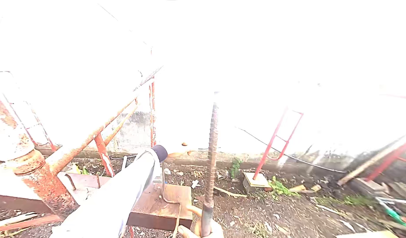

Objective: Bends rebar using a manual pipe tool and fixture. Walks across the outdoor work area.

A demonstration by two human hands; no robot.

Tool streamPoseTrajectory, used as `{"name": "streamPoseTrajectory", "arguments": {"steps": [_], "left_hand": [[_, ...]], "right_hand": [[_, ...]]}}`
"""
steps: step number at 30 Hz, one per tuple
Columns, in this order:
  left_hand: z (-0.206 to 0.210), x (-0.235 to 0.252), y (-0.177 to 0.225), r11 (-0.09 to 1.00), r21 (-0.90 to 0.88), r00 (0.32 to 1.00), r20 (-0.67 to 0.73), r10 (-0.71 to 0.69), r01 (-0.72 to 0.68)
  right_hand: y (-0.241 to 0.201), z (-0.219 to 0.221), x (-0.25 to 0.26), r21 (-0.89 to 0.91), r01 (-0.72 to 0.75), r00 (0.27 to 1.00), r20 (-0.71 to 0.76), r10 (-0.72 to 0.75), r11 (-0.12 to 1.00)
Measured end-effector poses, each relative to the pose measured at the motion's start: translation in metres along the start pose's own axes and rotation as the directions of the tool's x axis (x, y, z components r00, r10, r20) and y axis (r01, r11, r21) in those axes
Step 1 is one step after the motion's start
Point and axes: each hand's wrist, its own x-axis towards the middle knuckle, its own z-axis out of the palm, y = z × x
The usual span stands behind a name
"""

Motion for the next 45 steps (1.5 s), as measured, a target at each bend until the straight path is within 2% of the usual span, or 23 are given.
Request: {"name": "streamPoseTrajectory", "arguments": {"steps": [4,7,12,16,19,21,24,26,28,31,34,40,41,43,45], "left_hand": [[0.002,0.005,-0.008,0.996,-0.087,1.0,0.028,-0.004,0.006],[0.004,0.006,-0.009,0.984,-0.166,0.996,0.066,-0.059,0.069],[0.015,0.002,-0.007,0.977,-0.193,0.996,0.029,-0.086,0.089],[0.036,0.017,-0.025,0.988,-0.155,1.0,-0.015,0.016,-0.018],[0.052,0.032,-0.056,0.971,-0.229,0.997,-0.002,0.071,-0.07],[0.048,0.016,-0.058,0.93,-0.365,0.995,0.076,0.069,-0.037],[0.037,-0.026,-0.058,0.83,-0.557,0.979,0.168,0.113,0.0],[0.043,-0.054,-0.071,0.716,-0.697,0.981,0.114,0.16,-0.035],[0.06,-0.085,-0.085,0.617,-0.77,0.98,-0.052,0.193,-0.162],[0.101,-0.112,-0.11,0.481,-0.768,0.906,-0.342,0.25,-0.423],[0.126,-0.124,-0.115,0.41,-0.763,0.865,-0.465,0.189,-0.5],[0.143,-0.124,-0.113,0.419,-0.809,0.891,-0.454,-0.001,-0.412],[0.145,-0.123,-0.113,0.442,-0.799,0.876,-0.479,-0.057,-0.408],[0.149,-0.12,-0.11,0.486,-0.767,0.802,-0.563,-0.199,-0.418],[0.148,-0.117,-0.107,0.484,-0.736,0.734,-0.634,-0.243,-0.474]], "right_hand": [[-0.008,0.005,0.008,0.002,0.043,0.994,0.102,-0.043,0.999],[-0.002,-0.001,0.01,0.032,0.09,0.98,0.174,-0.095,0.995],[-0.01,0.004,0.024,-0.034,0.005,0.999,0.054,-0.003,0.999],[-0.017,0.008,0.057,-0.044,0.107,0.994,-0.015,-0.108,0.993],[-0.06,0.006,0.091,-0.067,0.213,0.976,-0.029,-0.215,0.975],[-0.099,0.006,0.114,-0.078,0.229,0.972,-0.037,-0.233,0.97],[-0.144,0.009,0.144,-0.072,0.177,0.984,-0.02,-0.179,0.982],[-0.16,0.017,0.156,-0.103,0.142,0.989,-0.019,-0.145,0.984],[-0.168,0.029,0.163,-0.147,0.119,0.991,-0.039,-0.126,0.982],[-0.168,0.051,0.172,-0.084,0.107,0.991,-0.077,-0.114,0.991],[-0.157,0.07,0.175,-0.106,0.019,0.996,-0.08,-0.028,0.994],[-0.135,0.089,0.188,-0.111,-0.15,0.986,-0.085,0.141,0.982],[-0.129,0.09,0.19,-0.118,-0.147,0.985,-0.107,0.135,0.982],[-0.115,0.088,0.191,-0.148,-0.15,0.982,-0.137,0.13,0.978],[-0.103,0.084,0.186,-0.145,-0.185,0.977,-0.132,0.166,0.972]]}}
